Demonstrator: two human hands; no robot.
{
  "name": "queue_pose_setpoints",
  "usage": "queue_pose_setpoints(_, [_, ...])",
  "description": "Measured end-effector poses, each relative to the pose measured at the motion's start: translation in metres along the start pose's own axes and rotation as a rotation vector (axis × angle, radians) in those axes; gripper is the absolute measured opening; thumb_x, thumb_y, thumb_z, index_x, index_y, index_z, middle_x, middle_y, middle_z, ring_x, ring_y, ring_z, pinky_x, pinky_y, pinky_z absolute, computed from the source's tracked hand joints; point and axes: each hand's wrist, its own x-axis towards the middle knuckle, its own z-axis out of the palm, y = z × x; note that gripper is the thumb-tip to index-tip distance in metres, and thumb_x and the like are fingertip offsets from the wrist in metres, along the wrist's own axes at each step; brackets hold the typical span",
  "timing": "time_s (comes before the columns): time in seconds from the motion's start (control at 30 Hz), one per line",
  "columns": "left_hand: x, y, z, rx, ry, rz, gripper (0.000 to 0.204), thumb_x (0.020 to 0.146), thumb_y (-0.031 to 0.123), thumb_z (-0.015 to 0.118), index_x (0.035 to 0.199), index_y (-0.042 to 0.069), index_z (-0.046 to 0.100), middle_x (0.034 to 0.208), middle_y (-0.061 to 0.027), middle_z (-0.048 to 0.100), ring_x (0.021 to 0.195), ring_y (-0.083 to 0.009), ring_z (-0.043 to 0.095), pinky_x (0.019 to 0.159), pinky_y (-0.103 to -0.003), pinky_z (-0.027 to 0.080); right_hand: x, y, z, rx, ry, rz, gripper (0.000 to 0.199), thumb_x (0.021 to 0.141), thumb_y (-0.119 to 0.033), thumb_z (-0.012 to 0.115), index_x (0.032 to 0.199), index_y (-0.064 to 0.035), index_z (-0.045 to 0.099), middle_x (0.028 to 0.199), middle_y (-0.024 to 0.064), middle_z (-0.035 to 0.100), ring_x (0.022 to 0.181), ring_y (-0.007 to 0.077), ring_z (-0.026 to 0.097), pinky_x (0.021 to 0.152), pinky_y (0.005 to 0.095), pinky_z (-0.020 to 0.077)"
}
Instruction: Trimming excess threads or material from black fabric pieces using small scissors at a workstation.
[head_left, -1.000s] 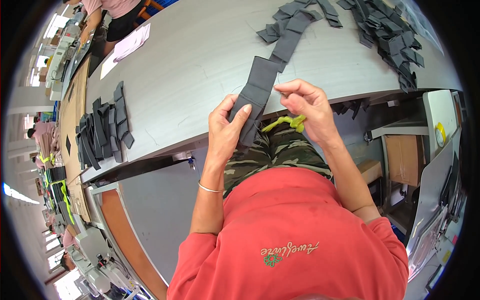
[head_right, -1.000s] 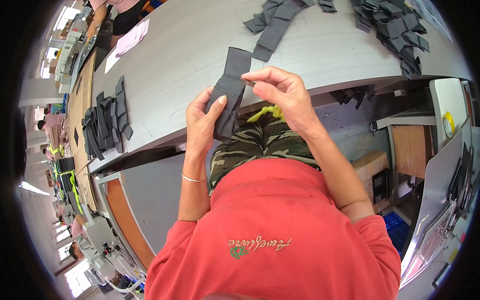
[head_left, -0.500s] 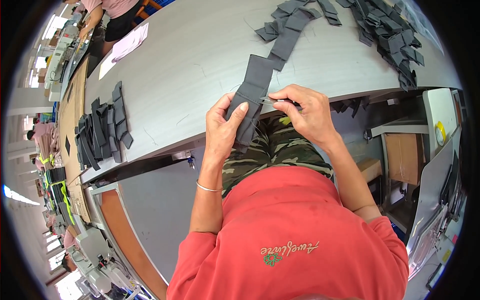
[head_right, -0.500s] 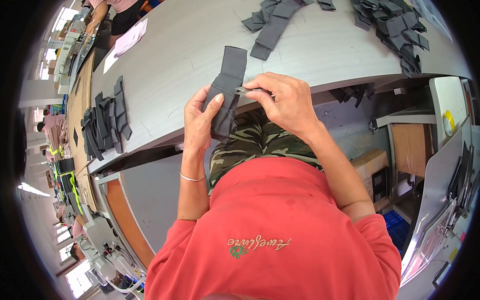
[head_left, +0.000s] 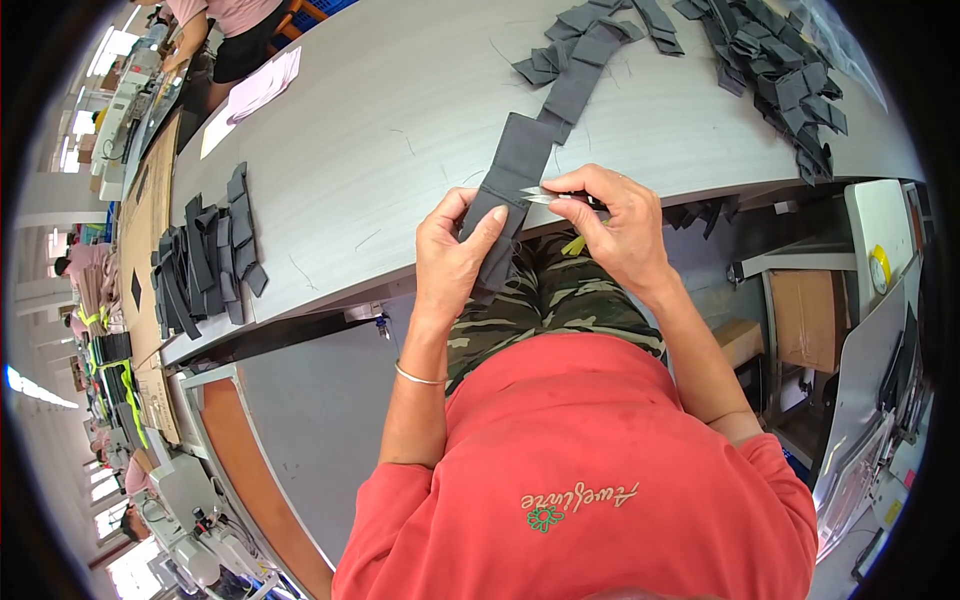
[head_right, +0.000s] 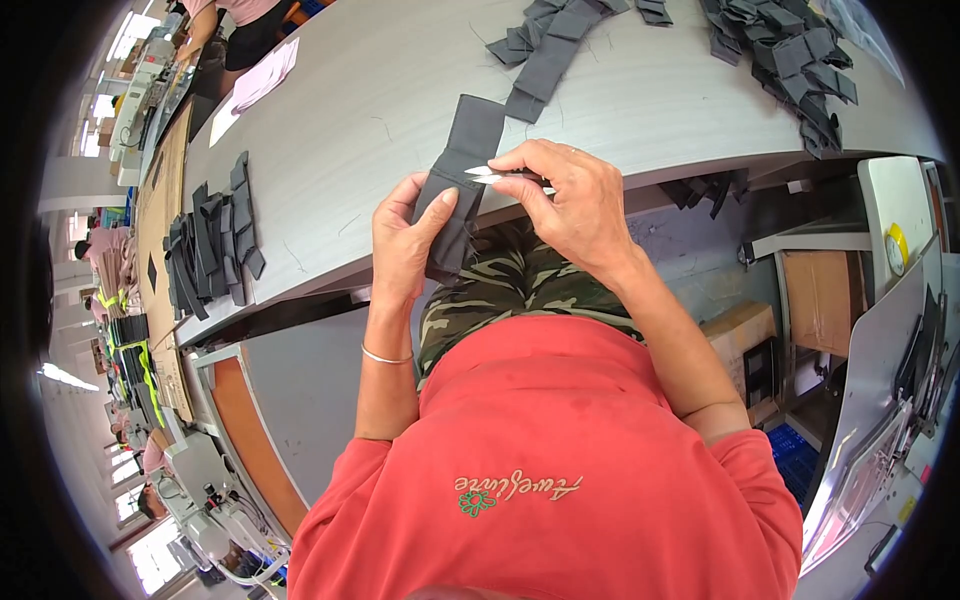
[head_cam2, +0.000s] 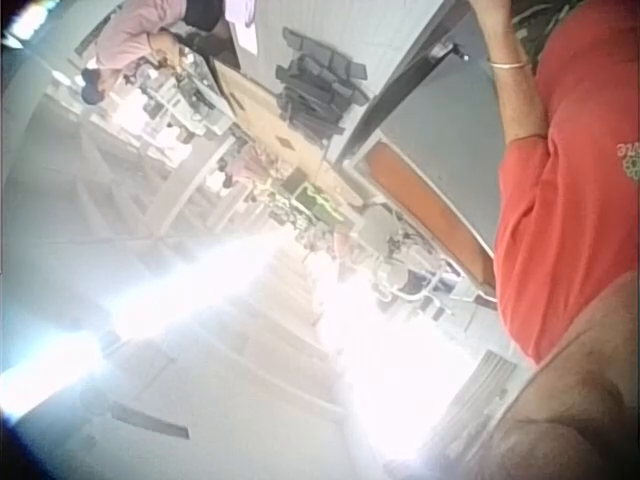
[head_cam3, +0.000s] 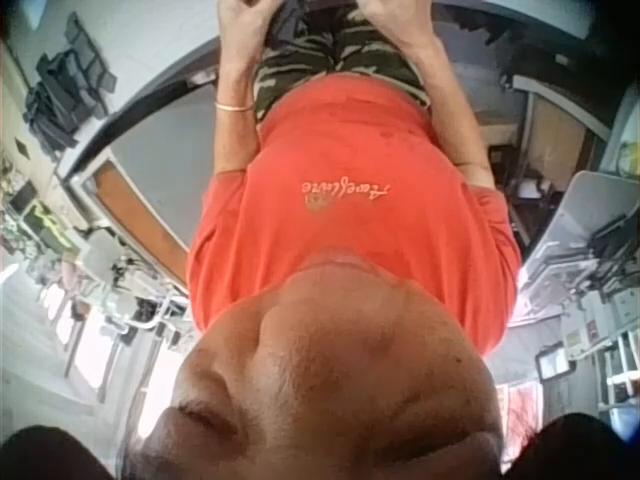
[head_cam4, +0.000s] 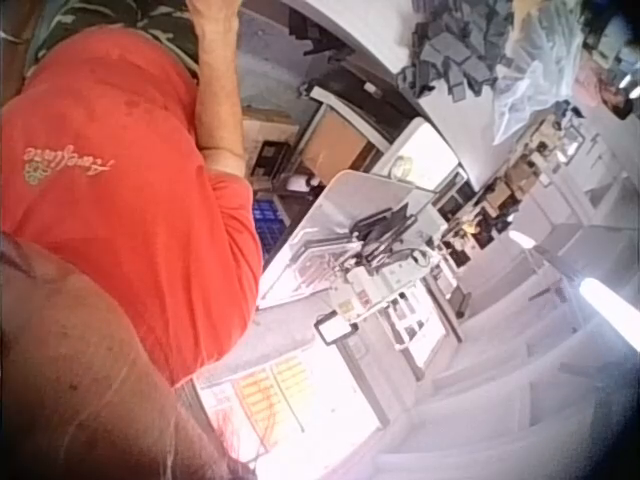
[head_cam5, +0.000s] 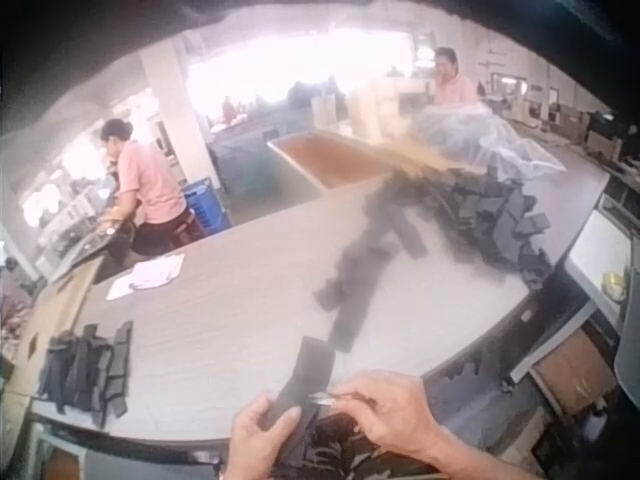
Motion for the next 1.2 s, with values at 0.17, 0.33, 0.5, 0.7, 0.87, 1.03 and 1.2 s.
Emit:
queue_pose_setpoints(0.17, [0.003, -0.002, 0.004, 0.488, 0.065, 0.379, 0.012, 0.08, 0.006, 0.069, 0.087, -0.001, 0.061, 0.082, -0.0049, 0.058, 0.072, -0.0136, 0.055, 0.062, -0.028, 0.045, 0.002, 0.003, 0.005, -0.088, 0.028, -0.109, 0.012, 0.076, -0.015, 0.072, 0.086, -0.0099, 0.068, 0.076, 0.0024, 0.065, 0.064, 0.019, 0.061, 0.056, 0.03, 0.046])
queue_pose_setpoints(0.33, [-0.001, 0.004, 0.012, 0.674, 0.107, 0.475, 0.014, 0.076, 0.004, 0.07, 0.086, -0.001, 0.061, 0.083, -0.0098, 0.056, 0.071, -0.0226, 0.056, 0.063, -0.031, 0.045, 0.003, -0.001, 0.006, -0.235, 0.002, -0.188, 0.014, 0.075, -0.011, 0.072, 0.088, -0.0084, 0.068, 0.078, 0.0039, 0.066, 0.069, 0.0219, 0.062, 0.058, 0.0312, 0.0465])
queue_pose_setpoints(0.5, [-0.002, 0.006, 0.013, 0.85, 0.172, 0.544, 0.015, 0.074, 0.003, 0.07, 0.087, 0.0, 0.062, 0.084, -0.008, 0.056, 0.068, -0.0241, 0.057, 0.059, -0.034, 0.045, 0.003, -0.002, 0.005, -0.249, -0.011, -0.177, 0.013, 0.075, -0.011, 0.072, 0.088, -0.0087, 0.068, 0.078, 0.0037, 0.066, 0.069, 0.0216, 0.062, 0.059, 0.0315, 0.0465])
queue_pose_setpoints(0.7, [-0.002, 0.007, 0.014, 0.881, 0.176, 0.55, 0.014, 0.074, 0.004, 0.07, 0.087, 0.001, 0.063, 0.085, -0.0069, 0.056, 0.064, -0.0228, 0.058, 0.056, -0.034, 0.046, 0.003, -0.002, 0.006, -0.162, -0.035, -0.107, 0.012, 0.076, -0.01, 0.071, 0.087, -0.0072, 0.068, 0.079, 0.0043, 0.067, 0.071, 0.0218, 0.063, 0.06, 0.0314, 0.0475])
queue_pose_setpoints(0.87, [-0.003, 0.006, 0.015, 0.913, 0.179, 0.559, 0.013, 0.074, 0.004, 0.07, 0.085, 0.002, 0.063, 0.087, -0.0063, 0.056, 0.065, -0.0227, 0.058, 0.056, -0.035, 0.046, 0.002, 0.004, 0.011, -0.188, 0.041, -0.179, 0.011, 0.076, -0.018, 0.071, 0.084, -0.0102, 0.067, 0.076, -0.0001, 0.065, 0.061, 0.0184, 0.059, 0.054, 0.0311, 0.0451])
queue_pose_setpoints(1.03, [-0.004, 0.006, 0.014, 0.957, 0.189, 0.558, 0.013, 0.074, 0.005, 0.07, 0.084, 0.004, 0.063, 0.088, -0.0057, 0.055, 0.066, -0.0223, 0.058, 0.055, -0.035, 0.045, 0.0, 0.0, 0.01, -0.253, 0.045, -0.194, 0.01, 0.076, -0.017, 0.071, 0.082, -0.0109, 0.067, 0.073, -0.0007, 0.065, 0.058, 0.0189, 0.056, 0.052, 0.0319, 0.0437])
queue_pose_setpoints(1.2, [-0.004, 0.003, 0.012, 1.004, 0.213, 0.625, 0.014, 0.074, 0.005, 0.071, 0.084, 0.005, 0.062, 0.09, -0.0052, 0.055, 0.071, -0.0222, 0.058, 0.054, -0.036, 0.045, -0.002, -0.008, 0.008, -0.244, 0.003, -0.127, 0.009, 0.075, -0.011, 0.071, 0.083, -0.0084, 0.067, 0.075, 0.0033, 0.065, 0.066, 0.0213, 0.061, 0.057, 0.0315, 0.0456])
